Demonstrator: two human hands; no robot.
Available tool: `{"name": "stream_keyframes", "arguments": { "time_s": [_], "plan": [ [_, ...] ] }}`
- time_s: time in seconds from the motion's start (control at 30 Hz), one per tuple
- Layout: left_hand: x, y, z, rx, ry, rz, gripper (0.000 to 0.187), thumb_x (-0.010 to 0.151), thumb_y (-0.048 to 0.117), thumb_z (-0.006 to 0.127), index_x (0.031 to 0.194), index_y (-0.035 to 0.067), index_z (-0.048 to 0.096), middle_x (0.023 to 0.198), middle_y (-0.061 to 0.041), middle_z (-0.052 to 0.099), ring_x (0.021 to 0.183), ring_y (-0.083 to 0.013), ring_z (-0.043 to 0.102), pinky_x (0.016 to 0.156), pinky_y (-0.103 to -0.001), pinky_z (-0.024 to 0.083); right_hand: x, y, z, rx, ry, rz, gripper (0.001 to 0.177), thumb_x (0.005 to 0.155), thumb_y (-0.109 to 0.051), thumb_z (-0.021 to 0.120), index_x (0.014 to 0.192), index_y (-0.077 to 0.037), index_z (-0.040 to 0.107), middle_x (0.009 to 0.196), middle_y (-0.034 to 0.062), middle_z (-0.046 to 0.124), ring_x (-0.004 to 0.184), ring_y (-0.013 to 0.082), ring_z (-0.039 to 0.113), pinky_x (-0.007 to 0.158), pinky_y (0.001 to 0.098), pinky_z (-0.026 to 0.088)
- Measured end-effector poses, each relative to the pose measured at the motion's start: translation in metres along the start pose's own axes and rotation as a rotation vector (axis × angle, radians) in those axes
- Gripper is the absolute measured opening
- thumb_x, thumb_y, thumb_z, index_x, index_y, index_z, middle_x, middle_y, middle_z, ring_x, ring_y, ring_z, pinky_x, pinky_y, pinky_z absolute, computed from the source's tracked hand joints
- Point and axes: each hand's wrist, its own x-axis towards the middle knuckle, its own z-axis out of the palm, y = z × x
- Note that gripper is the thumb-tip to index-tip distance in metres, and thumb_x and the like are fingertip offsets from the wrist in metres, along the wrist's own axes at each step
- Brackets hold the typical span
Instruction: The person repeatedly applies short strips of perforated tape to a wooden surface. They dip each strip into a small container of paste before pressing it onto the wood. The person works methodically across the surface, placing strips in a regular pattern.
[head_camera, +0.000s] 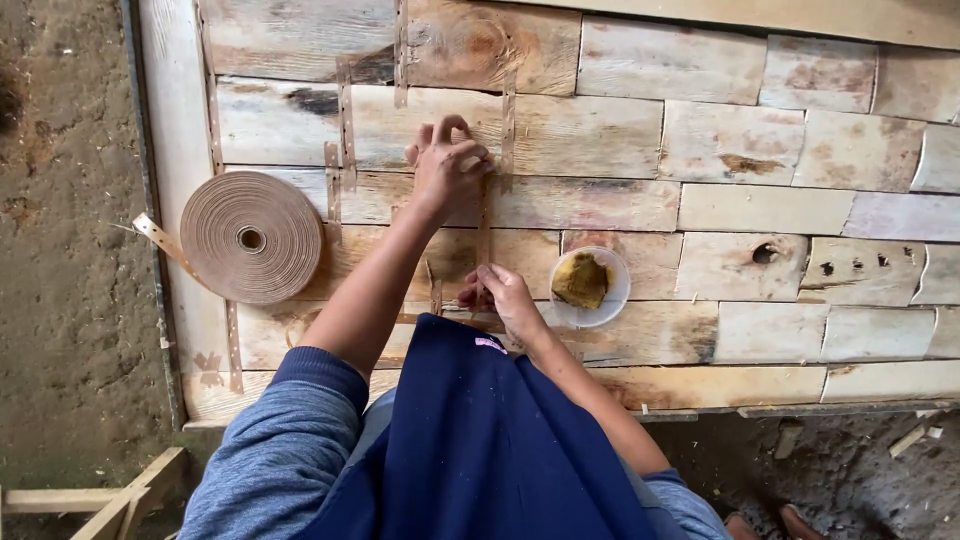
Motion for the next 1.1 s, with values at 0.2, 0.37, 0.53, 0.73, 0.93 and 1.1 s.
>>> {"name": "stream_keyframes", "arguments": {
  "time_s": [0.2,0.37,0.53,0.73,0.93,1.1],
  "plan": [
    [-0.003,0.001,0.005,0.012,0.013,-0.016,0.014,0.081,0.033,0.080,0.090,0.033,0.069,0.125,0.002,0.046,0.114,-0.0336,0.048,0.084,-0.046,0.039,0.003,0.003,-0.001,-0.035,-0.020,-0.023,0.032,0.106,-0.034,0.055,0.102,-0.006,0.069,0.082,0.0177,0.077,0.071,0.0232,0.078,0.058,0.0287,0.063],
    [-0.005,0.007,-0.003,0.056,0.050,0.018,0.016,0.080,0.032,0.080,0.091,0.033,0.069,0.127,0.001,0.045,0.115,-0.0334,0.047,0.083,-0.045,0.038,0.004,0.003,-0.002,-0.051,-0.035,-0.026,0.033,0.106,-0.034,0.054,0.104,-0.006,0.069,0.084,0.0179,0.077,0.073,0.0237,0.078,0.059,0.0285,0.063],
    [-0.011,0.008,-0.001,0.076,0.068,0.026,0.015,0.083,0.033,0.079,0.093,0.034,0.068,0.131,0.000,0.042,0.116,-0.0338,0.046,0.085,-0.046,0.039,0.004,0.003,-0.002,-0.051,-0.046,-0.024,0.033,0.107,-0.034,0.053,0.105,-0.005,0.069,0.086,0.0177,0.078,0.074,0.0234,0.078,0.060,0.0278,0.063],
    [-0.017,0.019,-0.001,0.147,0.065,-0.003,0.014,0.090,0.034,0.075,0.098,0.029,0.065,0.138,-0.003,0.037,0.118,-0.0355,0.044,0.087,-0.047,0.037,-0.004,-0.005,0.001,-0.021,-0.061,-0.040,0.033,0.107,-0.033,0.054,0.106,-0.003,0.068,0.087,0.0197,0.077,0.075,0.0243,0.078,0.060,0.0291,0.064],
    [0.005,0.014,0.006,0.166,0.003,-0.210,0.063,0.081,0.030,0.092,0.122,0.025,0.044,0.152,-0.011,0.025,0.135,-0.0386,0.033,0.100,-0.057,0.032,-0.009,-0.019,0.006,-0.032,-0.038,0.003,0.031,0.106,-0.031,0.055,0.105,-0.003,0.070,0.087,0.0196,0.078,0.074,0.0232,0.079,0.058,0.0262,0.064],
    [0.038,0.059,-0.052,0.123,-0.325,-0.468,0.147,0.074,0.015,0.095,0.163,0.036,-0.019,0.156,-0.013,-0.046,0.145,-0.0389,-0.040,0.115,-0.069,-0.021,-0.005,-0.016,0.005,-0.048,-0.025,0.051,0.030,0.107,-0.033,0.052,0.096,-0.007,0.063,0.087,0.0187,0.078,0.076,0.0236,0.078,0.056,0.0261,0.056]
  ]
}}
